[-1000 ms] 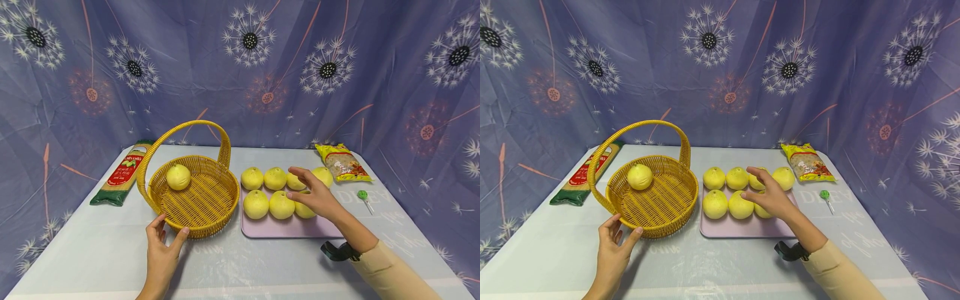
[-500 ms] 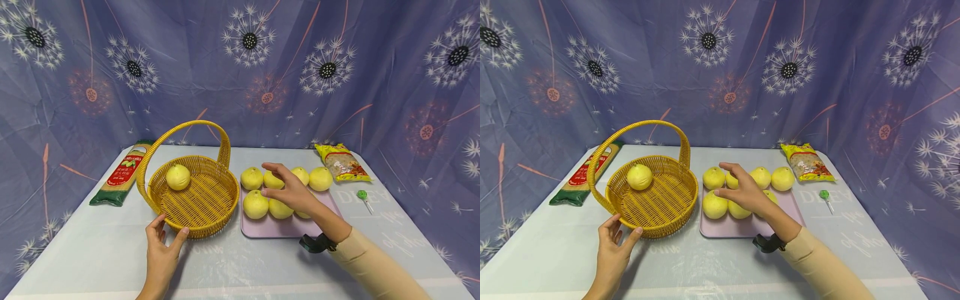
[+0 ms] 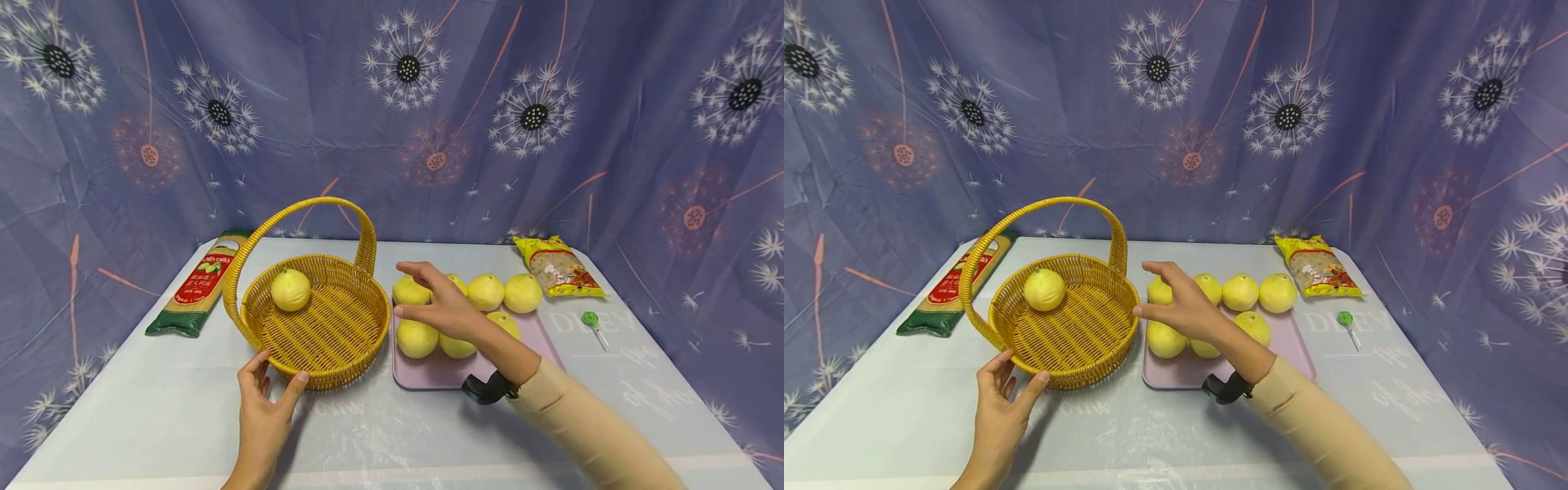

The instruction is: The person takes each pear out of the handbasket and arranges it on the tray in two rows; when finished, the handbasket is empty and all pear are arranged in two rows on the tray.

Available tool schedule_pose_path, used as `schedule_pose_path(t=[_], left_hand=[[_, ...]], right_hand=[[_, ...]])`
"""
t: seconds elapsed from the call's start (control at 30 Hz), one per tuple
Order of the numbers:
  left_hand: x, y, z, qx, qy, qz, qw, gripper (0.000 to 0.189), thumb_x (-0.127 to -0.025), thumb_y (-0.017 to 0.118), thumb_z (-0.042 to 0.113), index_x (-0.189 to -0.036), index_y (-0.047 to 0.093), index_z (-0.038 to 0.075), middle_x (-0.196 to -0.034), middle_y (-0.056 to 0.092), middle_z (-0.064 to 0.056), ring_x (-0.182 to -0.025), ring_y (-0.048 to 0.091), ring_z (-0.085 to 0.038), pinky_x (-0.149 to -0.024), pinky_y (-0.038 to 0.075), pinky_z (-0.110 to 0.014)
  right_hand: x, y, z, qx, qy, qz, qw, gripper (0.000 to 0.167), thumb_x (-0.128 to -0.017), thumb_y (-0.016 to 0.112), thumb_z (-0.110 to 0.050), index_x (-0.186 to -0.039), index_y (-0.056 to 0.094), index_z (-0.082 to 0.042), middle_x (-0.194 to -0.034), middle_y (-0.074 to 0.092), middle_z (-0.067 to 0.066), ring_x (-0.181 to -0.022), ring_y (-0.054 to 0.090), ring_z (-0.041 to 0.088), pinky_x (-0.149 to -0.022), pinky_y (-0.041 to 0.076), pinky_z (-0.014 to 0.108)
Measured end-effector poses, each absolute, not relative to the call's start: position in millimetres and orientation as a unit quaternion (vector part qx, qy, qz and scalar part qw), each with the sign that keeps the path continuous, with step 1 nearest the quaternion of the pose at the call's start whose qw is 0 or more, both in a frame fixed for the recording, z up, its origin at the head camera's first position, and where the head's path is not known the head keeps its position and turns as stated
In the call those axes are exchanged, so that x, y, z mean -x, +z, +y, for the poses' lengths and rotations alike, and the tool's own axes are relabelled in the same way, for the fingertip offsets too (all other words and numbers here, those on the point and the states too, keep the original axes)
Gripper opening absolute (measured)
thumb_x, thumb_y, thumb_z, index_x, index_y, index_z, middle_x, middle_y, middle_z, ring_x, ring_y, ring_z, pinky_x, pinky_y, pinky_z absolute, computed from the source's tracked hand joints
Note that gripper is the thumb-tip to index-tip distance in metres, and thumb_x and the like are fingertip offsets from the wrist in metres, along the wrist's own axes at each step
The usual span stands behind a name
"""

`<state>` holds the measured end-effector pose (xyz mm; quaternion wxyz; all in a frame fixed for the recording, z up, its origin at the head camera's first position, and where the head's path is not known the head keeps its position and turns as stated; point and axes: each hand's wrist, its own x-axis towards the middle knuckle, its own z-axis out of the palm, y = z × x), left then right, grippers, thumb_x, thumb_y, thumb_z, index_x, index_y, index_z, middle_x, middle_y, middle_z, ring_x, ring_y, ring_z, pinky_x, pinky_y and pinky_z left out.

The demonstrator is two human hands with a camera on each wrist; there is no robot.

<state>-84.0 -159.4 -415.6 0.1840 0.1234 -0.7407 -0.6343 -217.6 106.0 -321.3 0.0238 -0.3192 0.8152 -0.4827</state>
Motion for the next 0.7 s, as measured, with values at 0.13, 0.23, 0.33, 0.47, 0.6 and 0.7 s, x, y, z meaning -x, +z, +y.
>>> schedule_pose_path(t=[0.13,0.23,0.33,0.47,0.6,0.7], left_hand=[[84.3,-415.7,-159.6,-0.121,-0.632,-0.742,0.188,0.073,-0.085,0.071,0.017,-0.139,0.024,0.006,-0.154,0.022,-0.017,-0.145,0.018,-0.032,-0.117,0.017,-0.055],[84.5,-415.6,-159.5,-0.121,-0.631,-0.743,0.190,0.073,-0.084,0.071,0.017,-0.139,0.025,0.005,-0.153,0.023,-0.018,-0.145,0.019,-0.033,-0.116,0.017,-0.055],[84.6,-415.6,-159.2,-0.120,-0.631,-0.742,0.191,0.073,-0.084,0.072,0.017,-0.139,0.025,0.005,-0.153,0.023,-0.018,-0.144,0.019,-0.033,-0.116,0.017,-0.055],[84.4,-415.7,-159.4,-0.121,-0.630,-0.743,0.190,0.073,-0.084,0.071,0.016,-0.139,0.025,0.005,-0.153,0.024,-0.018,-0.144,0.019,-0.032,-0.116,0.017,-0.055],[84.4,-415.6,-159.4,-0.124,-0.628,-0.745,0.187,0.073,-0.084,0.071,0.016,-0.139,0.024,0.006,-0.153,0.023,-0.017,-0.145,0.019,-0.032,-0.116,0.017,-0.054],[84.2,-415.4,-159.3,-0.127,-0.628,-0.746,0.183,0.073,-0.085,0.071,0.017,-0.140,0.024,0.007,-0.154,0.023,-0.016,-0.145,0.018,-0.032,-0.117,0.017,-0.054]], right_hand=[[221.5,-318.4,95.1,0.329,-0.479,0.814,0.020,0.067,-0.083,0.073,-0.023,-0.141,0.040,-0.018,-0.145,0.043,0.004,-0.138,0.036,0.024,-0.117,0.029,0.040],[224.5,-316.1,86.4,0.333,-0.472,0.816,0.021,0.068,-0.083,0.073,-0.024,-0.141,0.040,-0.017,-0.145,0.043,0.003,-0.138,0.037,0.023,-0.117,0.030,0.038],[226.9,-314.6,77.9,0.335,-0.468,0.817,0.031,0.069,-0.083,0.073,-0.026,-0.142,0.038,-0.016,-0.146,0.041,0.005,-0.138,0.036,0.022,-0.117,0.030,0.038],[229.1,-311.7,67.5,0.338,-0.463,0.818,0.042,0.070,-0.084,0.072,-0.028,-0.143,0.037,-0.018,-0.147,0.040,0.005,-0.138,0.036,0.020,-0.117,0.030,0.036],[231.8,-308.1,58.5,0.348,-0.459,0.817,0.042,0.071,-0.084,0.072,-0.030,-0.143,0.037,-0.017,-0.147,0.039,0.003,-0.138,0.036,0.019,-0.116,0.031,0.035],[234.7,-306.4,52.5,0.353,-0.455,0.817,0.041,0.071,-0.084,0.072,-0.032,-0.144,0.036,-0.016,-0.148,0.039,0.001,-0.138,0.035,0.018,-0.116,0.031,0.034]])
